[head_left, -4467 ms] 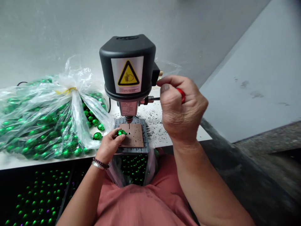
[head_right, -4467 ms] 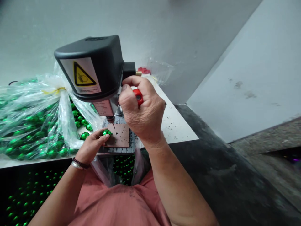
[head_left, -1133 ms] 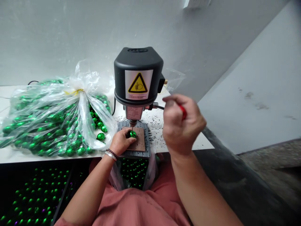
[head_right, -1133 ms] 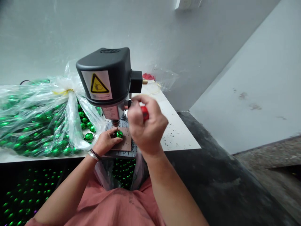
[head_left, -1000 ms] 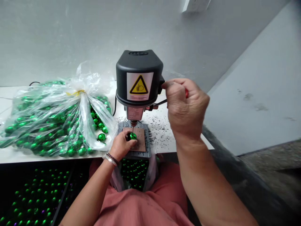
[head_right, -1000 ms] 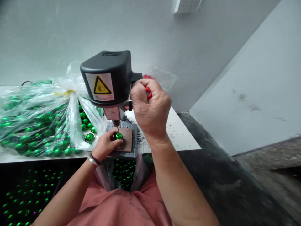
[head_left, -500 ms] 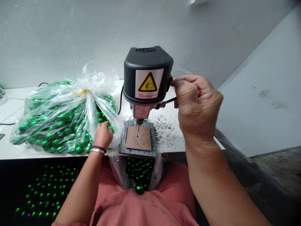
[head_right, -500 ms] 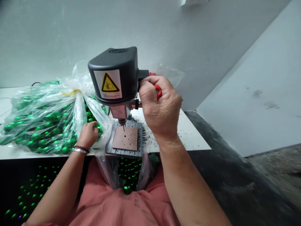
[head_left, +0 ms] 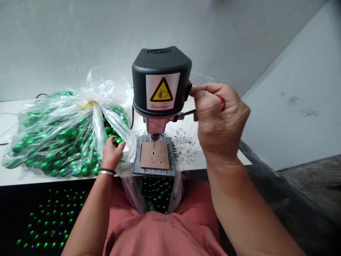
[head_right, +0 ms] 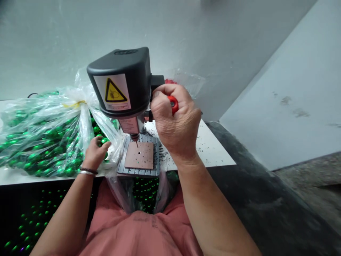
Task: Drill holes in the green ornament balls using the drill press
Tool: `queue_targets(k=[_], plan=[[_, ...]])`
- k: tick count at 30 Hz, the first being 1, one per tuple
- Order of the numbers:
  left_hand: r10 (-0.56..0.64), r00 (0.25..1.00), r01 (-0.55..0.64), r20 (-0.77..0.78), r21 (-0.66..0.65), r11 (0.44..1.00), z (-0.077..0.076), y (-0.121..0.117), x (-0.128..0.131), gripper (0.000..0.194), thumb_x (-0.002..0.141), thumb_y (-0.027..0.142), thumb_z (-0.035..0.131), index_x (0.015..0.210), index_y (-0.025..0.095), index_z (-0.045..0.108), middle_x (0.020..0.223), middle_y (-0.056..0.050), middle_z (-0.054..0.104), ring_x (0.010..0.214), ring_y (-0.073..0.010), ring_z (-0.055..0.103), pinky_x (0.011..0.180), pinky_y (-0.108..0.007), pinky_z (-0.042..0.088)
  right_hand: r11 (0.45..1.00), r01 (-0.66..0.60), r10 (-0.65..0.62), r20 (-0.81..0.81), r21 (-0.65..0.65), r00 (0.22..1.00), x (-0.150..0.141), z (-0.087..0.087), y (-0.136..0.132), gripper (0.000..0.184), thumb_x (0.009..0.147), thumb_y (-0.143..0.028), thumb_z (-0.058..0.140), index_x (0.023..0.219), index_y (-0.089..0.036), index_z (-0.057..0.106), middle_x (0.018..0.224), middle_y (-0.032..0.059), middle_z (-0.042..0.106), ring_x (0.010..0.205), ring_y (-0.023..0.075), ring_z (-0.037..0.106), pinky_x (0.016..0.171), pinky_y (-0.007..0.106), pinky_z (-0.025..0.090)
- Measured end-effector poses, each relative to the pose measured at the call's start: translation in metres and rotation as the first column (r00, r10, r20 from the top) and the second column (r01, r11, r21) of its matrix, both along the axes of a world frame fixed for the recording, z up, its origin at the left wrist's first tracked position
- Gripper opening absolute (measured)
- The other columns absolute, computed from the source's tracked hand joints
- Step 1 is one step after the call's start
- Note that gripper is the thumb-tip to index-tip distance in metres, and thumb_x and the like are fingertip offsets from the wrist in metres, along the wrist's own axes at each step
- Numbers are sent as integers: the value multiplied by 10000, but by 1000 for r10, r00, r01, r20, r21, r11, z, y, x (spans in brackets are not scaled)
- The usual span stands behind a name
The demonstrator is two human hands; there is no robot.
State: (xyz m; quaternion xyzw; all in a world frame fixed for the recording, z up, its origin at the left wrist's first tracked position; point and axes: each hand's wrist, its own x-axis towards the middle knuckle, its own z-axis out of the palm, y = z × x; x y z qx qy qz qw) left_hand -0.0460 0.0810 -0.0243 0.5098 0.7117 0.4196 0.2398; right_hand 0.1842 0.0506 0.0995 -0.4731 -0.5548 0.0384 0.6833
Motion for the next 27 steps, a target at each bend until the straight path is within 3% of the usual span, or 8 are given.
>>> queue_targets(k=[2,4,6,9,13,17,19,27], plan=[[-40,832,57,553,-13,998,15,-12,2,307,695,346,598,920,153,517,768,-23,545,607,-102,510,564,-235,439,1000,6,-6,-7,-1,1000,0,-1,0,158,791,-279,493,807,-200,628,635,-33,555,501,39,451,536,193,408],[-106,447,215,888,8,977,29,-23,7,232,750,352,552,821,132,526,768,-29,538,539,-53,452,496,-186,414,1000,16,-16,-11,-1,1000,-1,-1,0,150,788,-274,497,804,-199,626,628,-34,545,505,39,452,546,196,408],[-70,167,300,984,17,954,40,-32,14,233,794,345,509,810,115,544,806,-55,549,551,-46,460,474,-163,417,1000,15,-15,-13,-3,1000,-2,-2,-1,147,787,-273,497,798,-197,622,609,-37,529,503,38,445,549,196,406],[11,21,350,1000,-17,937,45,-39,28,205,823,305,476,910,142,564,884,-80,566,644,-77,535,488,-160,445,1000,-6,6,-17,5,1000,-1,-1,-2,159,790,-289,490,788,-190,614,588,-43,514,494,34,428,539,190,405],[-16,149,394,989,-45,918,35,-45,45,336,760,208,551,1093,221,506,861,-57,582,742,-125,602,493,-157,432,1000,-13,13,5,16,1000,0,0,-5,154,782,-276,488,757,-179,605,562,-57,492,476,21,401,503,166,390],[-143,607,356,782,-106,928,20,-49,55,546,628,266,696,1121,182,475,770,-12,603,636,-123,603,477,-182,419,1000,9,-11,52,24,999,1,2,-5,151,779,-260,476,721,-178,589,542,-58,484,487,21,407,493,156,374],[-206,746,356,633,-118,927,15,-48,57,522,605,344,713,1041,149,502,694,9,603,541,-89,555,457,-179,398,1000,16,-17,62,23,998,2,5,-2,162,782,-276,469,718,-179,583,537,-56,473,491,23,398,485,156,357],[-140,616,382,775,-139,914,13,-39,57,479,691,345,623,1119,150,533,718,-11,602,563,-91,565,468,-183,421,994,-45,49,39,-98,998,13,29,32,246,765,-299,493,563,-159,491,497,-52,334,507,34,316,505,198,317]])
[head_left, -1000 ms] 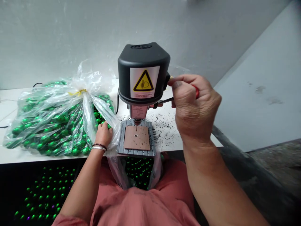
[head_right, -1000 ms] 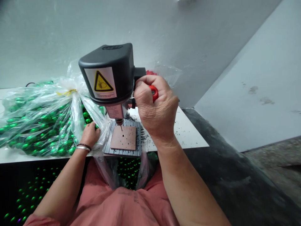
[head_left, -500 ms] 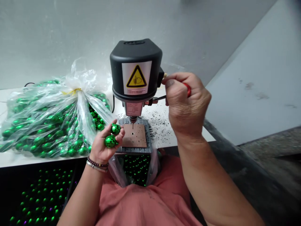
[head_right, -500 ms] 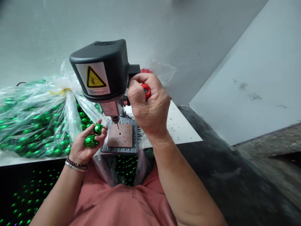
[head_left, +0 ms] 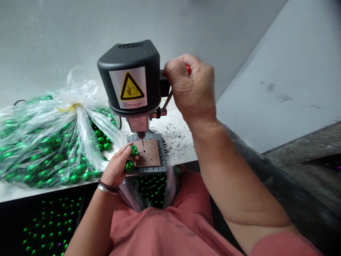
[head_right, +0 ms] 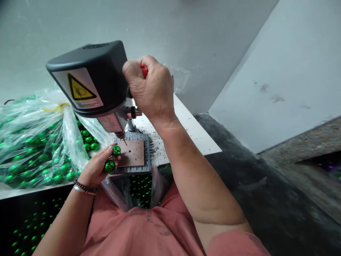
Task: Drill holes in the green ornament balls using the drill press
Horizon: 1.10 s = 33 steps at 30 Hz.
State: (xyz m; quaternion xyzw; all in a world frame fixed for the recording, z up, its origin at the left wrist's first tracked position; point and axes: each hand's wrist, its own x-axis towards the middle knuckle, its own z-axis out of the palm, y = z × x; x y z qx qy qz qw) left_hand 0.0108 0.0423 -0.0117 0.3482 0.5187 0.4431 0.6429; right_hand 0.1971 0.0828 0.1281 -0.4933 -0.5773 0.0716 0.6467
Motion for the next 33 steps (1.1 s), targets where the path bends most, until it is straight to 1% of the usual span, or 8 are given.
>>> queue_targets(k=[5,10,15,17,20,22,25,33], plan=[[-66,995,65,-69,-18,998,-3,3,2,487,686,285,621,1137,123,535,750,-52,637,632,-109,586,518,-185,425,998,8,-10,-27,-64,1000,3,2,19,278,777,-315,486,546,-169,437,527,-42,306,531,41,297,471,190,300],[-80,857,145,-510,89,985,-13,10,8,543,686,322,601,1189,141,506,1032,-104,603,723,-145,621,608,-244,459,996,-2,-3,-49,-90,999,-1,2,22,243,782,-326,472,586,-183,479,552,-31,344,532,53,333,464,193,335],[-39,744,172,-666,135,976,-10,2,11,447,688,340,596,1096,159,572,982,-89,621,726,-165,612,618,-267,457,993,-57,66,92,-105,994,16,-14,11,367,792,-518,419,998,-232,524,601,-55,441,548,38,431,563,176,397],[-49,845,121,-532,103,987,-2,-7,11,346,681,374,617,951,158,613,818,-48,624,648,-138,582,577,-246,441,986,-36,61,152,-164,986,34,-44,3,503,772,-594,379,1137,-261,472,563,-65,434,502,42,421,528,184,381],[-92,996,93,13,-91,992,8,-20,8,273,690,409,624,790,157,597,744,-20,575,554,-88,504,485,-211,407,946,188,-72,394,-264,916,62,-115,-20,415,818,-502,379,1107,-243,527,657,-24,545,620,72,506,633,232,437],[-46,953,120,298,-234,965,10,-27,6,232,707,373,622,762,149,590,740,-20,552,534,-69,465,455,-194,397,923,284,-157,418,-261,895,69,-170,-43,355,818,-424,426,981,-161,600,790,58,601,781,134,542,772,339,444],[6,908,147,420,-332,932,9,-34,7,164,738,300,602,774,140,602,744,-27,540,545,-65,452,449,-181,403,914,307,-168,440,-266,882,60,-234,-81,273,796,-324,481,959,-148,613,968,111,597,985,199,516,924,450,390],[-62,920,250,387,-458,853,-5,-56,14,206,772,321,570,844,134,618,803,-56,564,632,-112,519,499,-226,459,906,137,74,469,-399,880,41,-289,-154,240,797,-265,476,996,-204,596,1156,64,539,1188,177,416,1002,380,391]])
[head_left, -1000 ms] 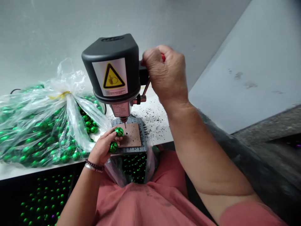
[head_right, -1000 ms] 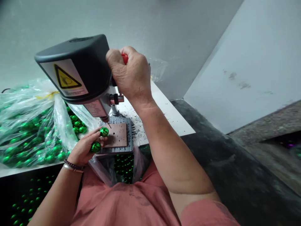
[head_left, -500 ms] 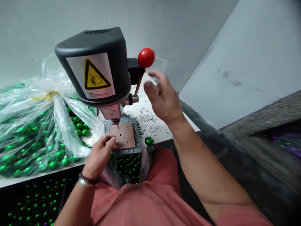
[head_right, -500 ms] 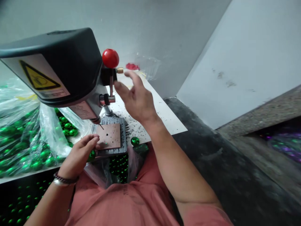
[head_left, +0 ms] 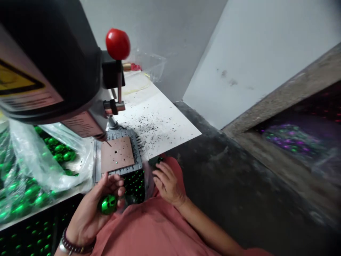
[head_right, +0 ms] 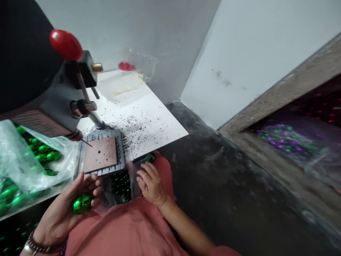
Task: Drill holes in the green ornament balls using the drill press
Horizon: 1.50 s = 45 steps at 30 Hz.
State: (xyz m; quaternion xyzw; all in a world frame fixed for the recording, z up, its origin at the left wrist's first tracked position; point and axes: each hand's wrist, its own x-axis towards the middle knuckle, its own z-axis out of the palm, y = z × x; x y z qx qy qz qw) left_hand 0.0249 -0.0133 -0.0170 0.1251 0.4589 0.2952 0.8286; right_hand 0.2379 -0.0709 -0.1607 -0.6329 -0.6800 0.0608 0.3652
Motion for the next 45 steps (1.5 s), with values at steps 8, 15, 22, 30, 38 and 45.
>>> queue_targets(k=[8,15,22,30,38,45], plan=[[-133,985,115,-111,-162,980,-20,-32,10,322,666,153,674,977,176,596,857,-46,605,819,-165,603,696,-269,491,882,12,5,34,-471,999,2,-42,-27,284,836,-353,441,974,-129,549,942,38,588,847,90,559,783,306,487],[-124,939,154,-321,70,986,-11,-26,14,491,628,268,724,1084,207,553,821,-32,628,749,-152,606,645,-233,487,753,15,70,103,-658,992,10,-44,-36,338,828,-369,451,1069,-141,515,1065,61,555,963,129,541,855,361,467],[170,966,-97,-193,341,935,-1,4,6,426,566,244,757,956,182,597,876,-39,632,715,-148,620,568,-194,476,707,-24,192,159,-707,968,7,-40,-35,322,830,-374,446,1028,-135,533,1016,53,573,928,117,550,843,349,469],[277,828,125,-488,642,757,-9,44,-13,509,621,375,694,1060,160,554,777,-2,597,592,-83,547,476,-175,391,704,-25,229,193,-709,954,-2,-34,-34,288,839,-371,428,886,-125,571,878,26,599,886,105,556,865,353,443],[289,609,497,-739,639,588,-17,75,-19,534,651,400,626,1119,160,538,843,-37,635,628,-126,558,579,-259,444,714,-24,193,163,-700,968,-3,-34,-30,362,888,-276,257,823,-184,601,869,25,629,886,136,555,848,334,374],[463,314,710,-829,529,465,-17,84,-6,428,639,311,633,1049,195,596,922,-52,648,846,-205,588,810,-348,439,716,-27,178,144,-698,973,-2,-35,-30,394,876,-261,222,811,-193,605,861,39,633,879,156,552,816,307,326]])
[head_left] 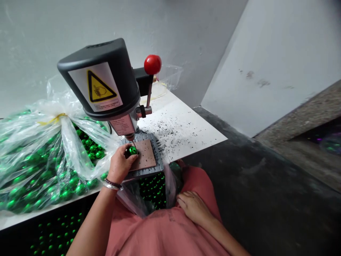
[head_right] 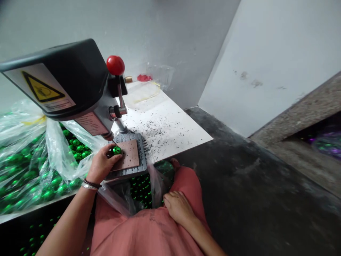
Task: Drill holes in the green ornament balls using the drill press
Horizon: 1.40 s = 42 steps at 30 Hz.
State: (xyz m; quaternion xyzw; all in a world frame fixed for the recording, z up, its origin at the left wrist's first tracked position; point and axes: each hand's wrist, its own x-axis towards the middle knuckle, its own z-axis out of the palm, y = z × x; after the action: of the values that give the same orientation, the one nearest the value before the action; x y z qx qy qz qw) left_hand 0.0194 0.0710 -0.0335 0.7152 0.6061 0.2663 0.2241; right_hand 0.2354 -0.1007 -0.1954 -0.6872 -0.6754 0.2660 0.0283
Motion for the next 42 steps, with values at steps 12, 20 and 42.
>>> queue_targets(k=[12,20,42], plan=[[-108,993,108,-43,7,994,-2,2,2,428,667,306,624,1078,189,594,1079,-69,622,978,-213,570,901,-328,414,1000,-2,2,-23,9,1000,2,-3,0,378,867,-260,239,784,-188,601,844,43,630,850,150,544,801,298,309],[-164,984,168,-75,65,984,-8,-3,2,474,801,393,460,1196,138,525,1245,-123,523,1162,-224,469,1009,-334,328,1000,-2,2,-22,-7,1000,2,-4,-1,387,877,-266,231,817,-190,605,860,43,627,875,150,545,828,314,335],[-123,960,164,251,-149,975,-9,8,3,474,617,287,670,1082,207,627,997,-27,671,914,-194,599,885,-345,434,990,-136,119,-256,-50,959,18,105,31,305,846,-318,372,748,-211,640,757,10,656,721,102,598,688,237,464]])
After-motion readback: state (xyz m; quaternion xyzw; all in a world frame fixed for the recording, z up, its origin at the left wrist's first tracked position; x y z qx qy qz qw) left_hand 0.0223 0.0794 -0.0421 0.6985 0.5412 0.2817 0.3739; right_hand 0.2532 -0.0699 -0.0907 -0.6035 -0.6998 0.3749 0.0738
